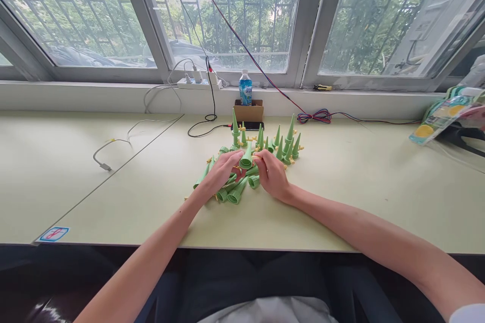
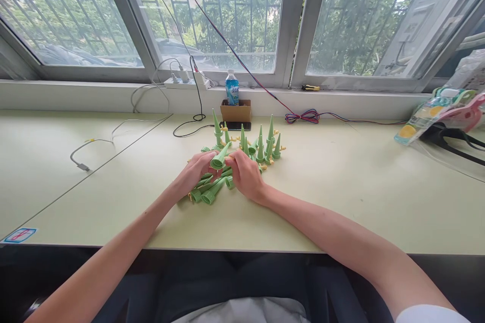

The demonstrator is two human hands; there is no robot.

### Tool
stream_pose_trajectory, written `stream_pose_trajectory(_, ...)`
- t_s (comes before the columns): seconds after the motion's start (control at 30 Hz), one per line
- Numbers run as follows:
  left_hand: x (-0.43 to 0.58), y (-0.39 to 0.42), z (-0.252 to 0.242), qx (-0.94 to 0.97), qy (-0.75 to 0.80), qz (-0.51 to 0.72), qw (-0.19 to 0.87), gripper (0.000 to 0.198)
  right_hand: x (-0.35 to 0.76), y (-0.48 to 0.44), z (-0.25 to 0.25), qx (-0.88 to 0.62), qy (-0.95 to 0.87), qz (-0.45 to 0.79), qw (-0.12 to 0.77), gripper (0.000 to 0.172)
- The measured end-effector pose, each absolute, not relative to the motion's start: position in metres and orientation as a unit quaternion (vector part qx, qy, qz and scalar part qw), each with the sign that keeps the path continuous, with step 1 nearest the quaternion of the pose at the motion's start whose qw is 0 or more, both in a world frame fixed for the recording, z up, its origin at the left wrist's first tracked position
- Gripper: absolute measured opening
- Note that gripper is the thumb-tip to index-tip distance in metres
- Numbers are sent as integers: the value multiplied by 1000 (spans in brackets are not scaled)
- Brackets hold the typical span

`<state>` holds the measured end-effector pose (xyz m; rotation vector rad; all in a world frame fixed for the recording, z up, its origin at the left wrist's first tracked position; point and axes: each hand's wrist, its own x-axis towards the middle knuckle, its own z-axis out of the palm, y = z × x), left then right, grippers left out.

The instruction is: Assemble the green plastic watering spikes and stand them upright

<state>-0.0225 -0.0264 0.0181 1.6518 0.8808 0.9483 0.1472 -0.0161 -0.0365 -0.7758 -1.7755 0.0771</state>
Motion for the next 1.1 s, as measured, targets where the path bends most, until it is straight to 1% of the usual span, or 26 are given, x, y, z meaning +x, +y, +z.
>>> stream_pose_trajectory(0.13,-22,-27,19,696,368,392,476,37,147,-16,-38,-340,-756,20,559,26)
stream_pose_trajectory(0.37,-22,-29,19,742,375,380,405,37,147,-15,-40,-348,-758,26,550,29)
stream_pose_trajectory(0.6,-22,-28,17,758,350,411,366,35,147,-13,-41,-371,-760,38,532,32)
stream_pose_trajectory(0.7,-22,-26,13,759,335,428,358,36,146,-13,-40,-371,-756,36,538,31)
stream_pose_trajectory(0.8,-21,-24,10,752,336,452,343,30,146,-13,-39,-371,-750,31,547,31)
stream_pose_trajectory(0.93,-19,-22,10,714,378,498,317,17,145,-15,-38,-370,-742,22,559,30)
stream_pose_trajectory(0.97,-18,-21,10,706,392,502,309,20,144,-15,-38,-368,-740,20,563,30)
stream_pose_trajectory(1.1,-20,-20,10,706,451,465,285,58,144,-16,-38,-359,-735,12,575,27)
